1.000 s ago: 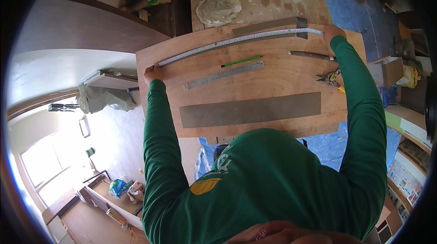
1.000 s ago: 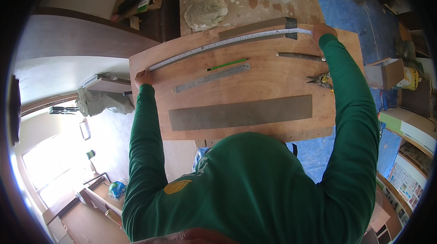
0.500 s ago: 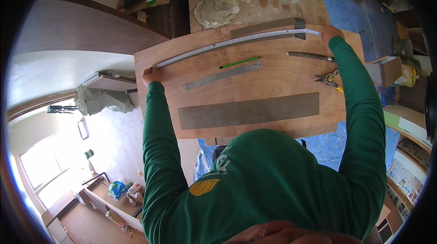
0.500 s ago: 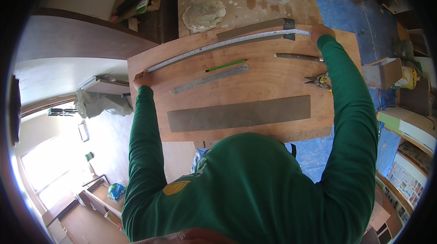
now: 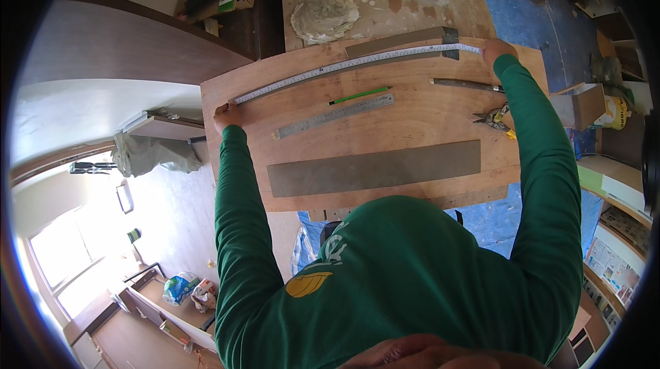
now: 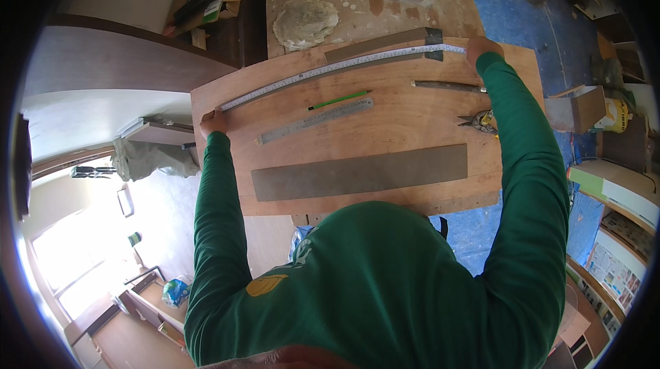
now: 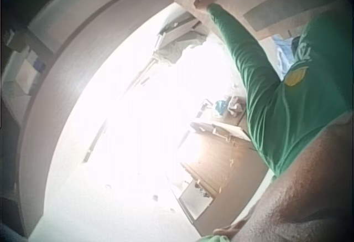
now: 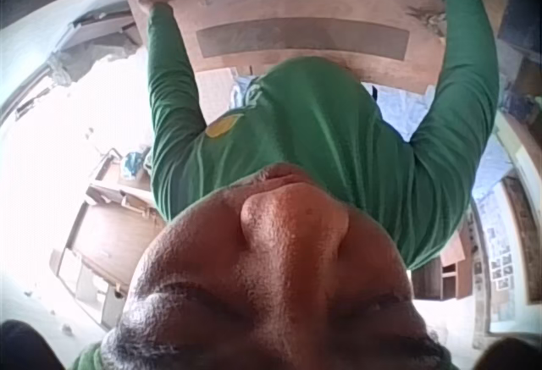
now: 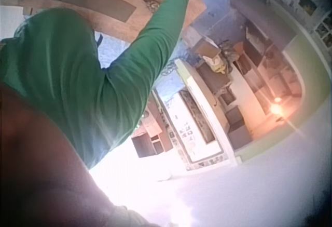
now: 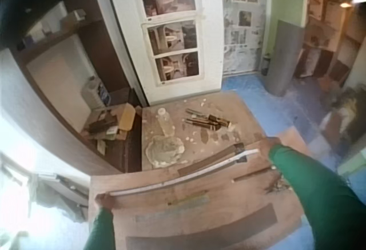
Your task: The person measures a wooden board with a tape measure and marks it with a pencil using a metal ruler as a guide. They then place a dark rectangular strip on the board and mark its edges with the pencil.
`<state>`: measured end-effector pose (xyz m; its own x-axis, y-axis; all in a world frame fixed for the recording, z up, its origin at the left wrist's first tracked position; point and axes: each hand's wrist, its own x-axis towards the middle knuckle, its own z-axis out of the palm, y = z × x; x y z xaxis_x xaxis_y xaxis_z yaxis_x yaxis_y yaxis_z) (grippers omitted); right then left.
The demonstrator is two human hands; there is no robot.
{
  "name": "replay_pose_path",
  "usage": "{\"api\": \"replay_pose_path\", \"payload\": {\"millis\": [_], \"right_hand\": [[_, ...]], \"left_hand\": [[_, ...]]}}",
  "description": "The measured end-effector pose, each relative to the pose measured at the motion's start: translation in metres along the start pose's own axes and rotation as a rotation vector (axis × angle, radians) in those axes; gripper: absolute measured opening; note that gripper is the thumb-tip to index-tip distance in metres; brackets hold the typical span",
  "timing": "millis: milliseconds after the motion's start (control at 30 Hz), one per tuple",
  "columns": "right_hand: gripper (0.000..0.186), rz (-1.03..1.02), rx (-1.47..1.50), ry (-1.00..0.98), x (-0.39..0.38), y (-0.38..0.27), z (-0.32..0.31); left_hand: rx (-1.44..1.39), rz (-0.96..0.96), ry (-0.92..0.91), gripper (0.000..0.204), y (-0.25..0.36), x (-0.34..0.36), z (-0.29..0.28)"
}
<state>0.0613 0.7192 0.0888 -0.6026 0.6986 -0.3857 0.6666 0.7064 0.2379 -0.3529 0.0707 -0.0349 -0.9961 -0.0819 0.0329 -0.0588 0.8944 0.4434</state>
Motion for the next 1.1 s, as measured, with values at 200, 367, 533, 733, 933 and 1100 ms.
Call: {"api": "replay_pose_path", "payload": {"millis": [200, 367, 533, 733, 933, 1100], "right_hand": [[0.031, -0.014, -0.003, 0.027, -0.0007, 0.0013, 0.0011], [0.031, 0.005, 0.011, -0.006, -0.0023, -0.0018, -0.0027], [0.031, 0.003, 0.012, 0.01, -0.0022, 0.0, 0.0], [0.031, -0.007, 0.007, 0.023, -0.0028, -0.0001, -0.0003], [0.031, -0.009, 0.015, 0.058, -0.0035, 0.0002, 0.0035], [0.032, -0.016, 0.014, 0.052, -0.0043, -0.0006, 0.0026]], "left_hand": [[-0.025, -0.017, -0.004, 0.045, 0.002, -0.0019, -0.0013], [-0.03, -0.025, -0.01, 0.044, 0.0008, -0.0013, -0.0002], [-0.027, -0.019, -0.003, 0.044, 0.0015, -0.0011, 0.001], [-0.011, -0.024, -0.007, 0.045, 0.0041, -0.0026, -0.0019], [-0.026, -0.023, -0.007, 0.045, 0.0048, -0.0039, -0.0032], [-0.022, -0.009, 0.005, 0.045, 0.0014, -0.0028, -0.002]]}}
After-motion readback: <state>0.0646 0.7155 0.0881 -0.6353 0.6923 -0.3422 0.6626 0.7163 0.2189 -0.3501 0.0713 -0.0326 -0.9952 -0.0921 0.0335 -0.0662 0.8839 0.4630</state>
